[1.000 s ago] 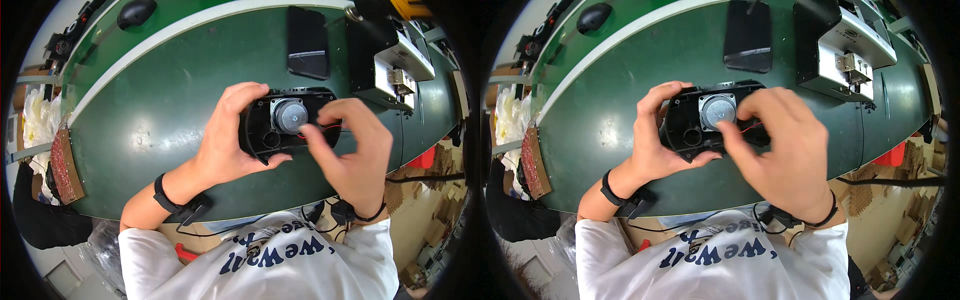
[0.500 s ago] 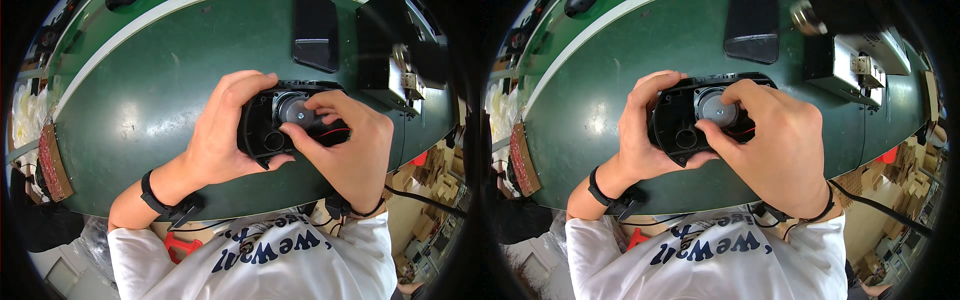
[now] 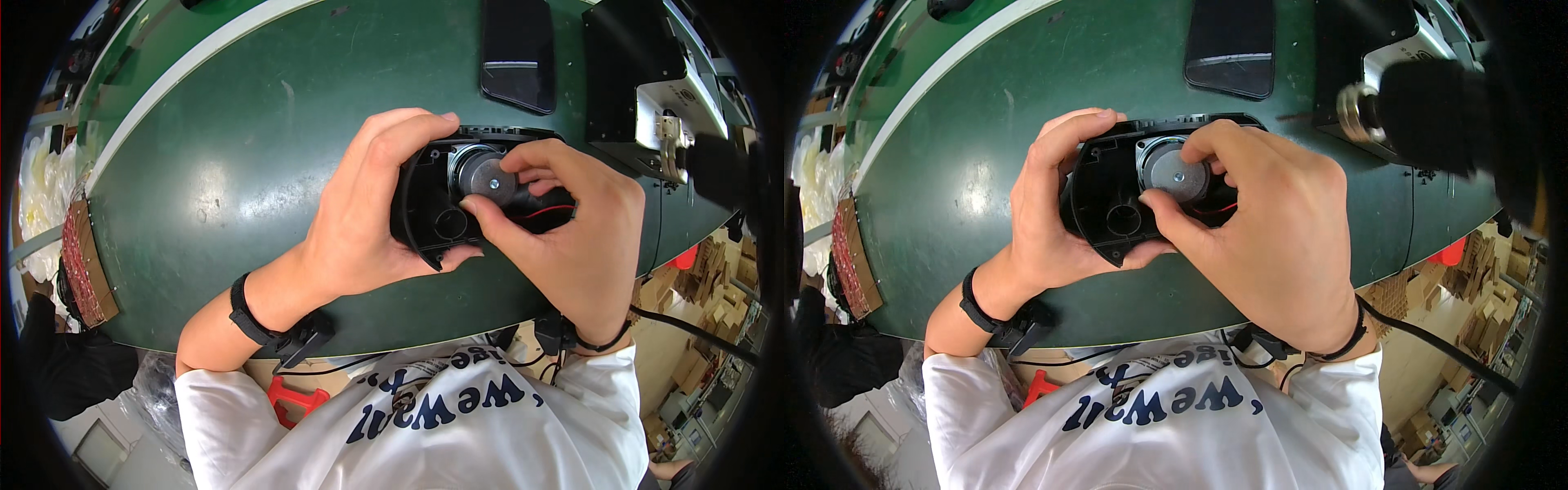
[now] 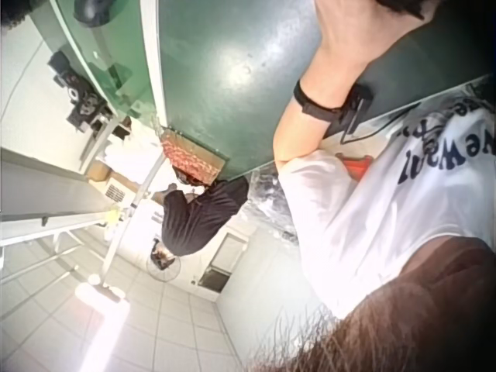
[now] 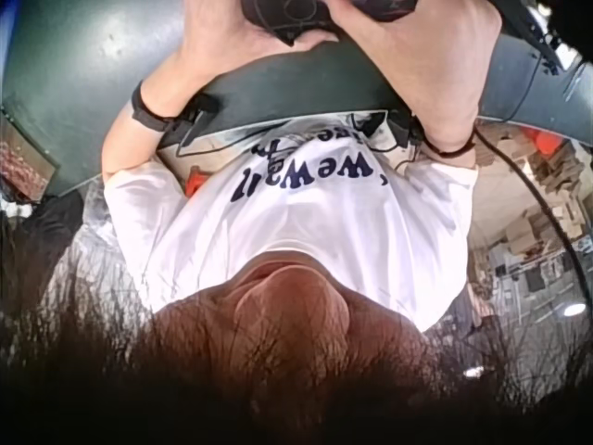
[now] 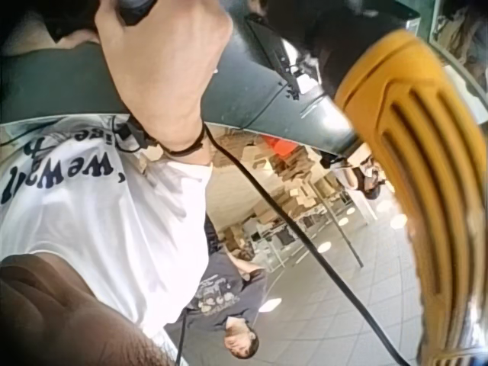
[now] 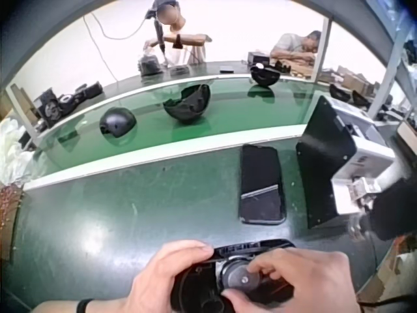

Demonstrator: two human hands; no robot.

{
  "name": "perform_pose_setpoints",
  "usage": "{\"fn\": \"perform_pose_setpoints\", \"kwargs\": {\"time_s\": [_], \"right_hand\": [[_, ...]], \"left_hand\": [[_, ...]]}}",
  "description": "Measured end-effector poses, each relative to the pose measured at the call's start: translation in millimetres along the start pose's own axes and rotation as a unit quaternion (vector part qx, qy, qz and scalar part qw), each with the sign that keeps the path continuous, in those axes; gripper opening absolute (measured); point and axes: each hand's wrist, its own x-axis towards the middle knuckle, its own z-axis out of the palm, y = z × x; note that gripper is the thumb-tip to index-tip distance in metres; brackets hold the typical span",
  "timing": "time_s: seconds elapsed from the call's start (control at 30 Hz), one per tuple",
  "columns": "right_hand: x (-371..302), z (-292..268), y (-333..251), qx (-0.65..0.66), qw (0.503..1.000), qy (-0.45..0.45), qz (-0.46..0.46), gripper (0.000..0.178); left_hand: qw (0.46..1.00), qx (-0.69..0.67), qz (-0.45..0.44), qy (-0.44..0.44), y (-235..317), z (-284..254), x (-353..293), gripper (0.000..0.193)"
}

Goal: Assembling electronic components, specifically installing a speaker into a plastic housing using an electric screwdriver.

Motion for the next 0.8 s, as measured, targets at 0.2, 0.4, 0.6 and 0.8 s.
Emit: {"fn": "perform_pose_setpoints", "kwargs": {"time_s": [0.2,0.4,0.6,0.8], "right_hand": [[-0.4,0.0,1.9,0.013,1.0,0.004,0.004,0.033],[-0.8,1.2,3.4,0.02,1.0,0.014,0.001,0.033],[-1.0,1.1,3.4,0.017,1.0,0.013,0.002,0.032],[-2.5,0.4,3.4,0.018,1.0,0.015,0.001,0.031]], "left_hand": [[0.997,-0.058,-0.029,0.032,0.7,7.0,-1.7,0.096],[0.998,-0.053,-0.02,0.033,-0.3,6.9,-0.3,0.097],[0.998,-0.057,-0.028,0.031,0.3,6.5,-1.0,0.097],[0.998,-0.052,-0.024,0.031,0.2,6.3,-1.3,0.096]]}}
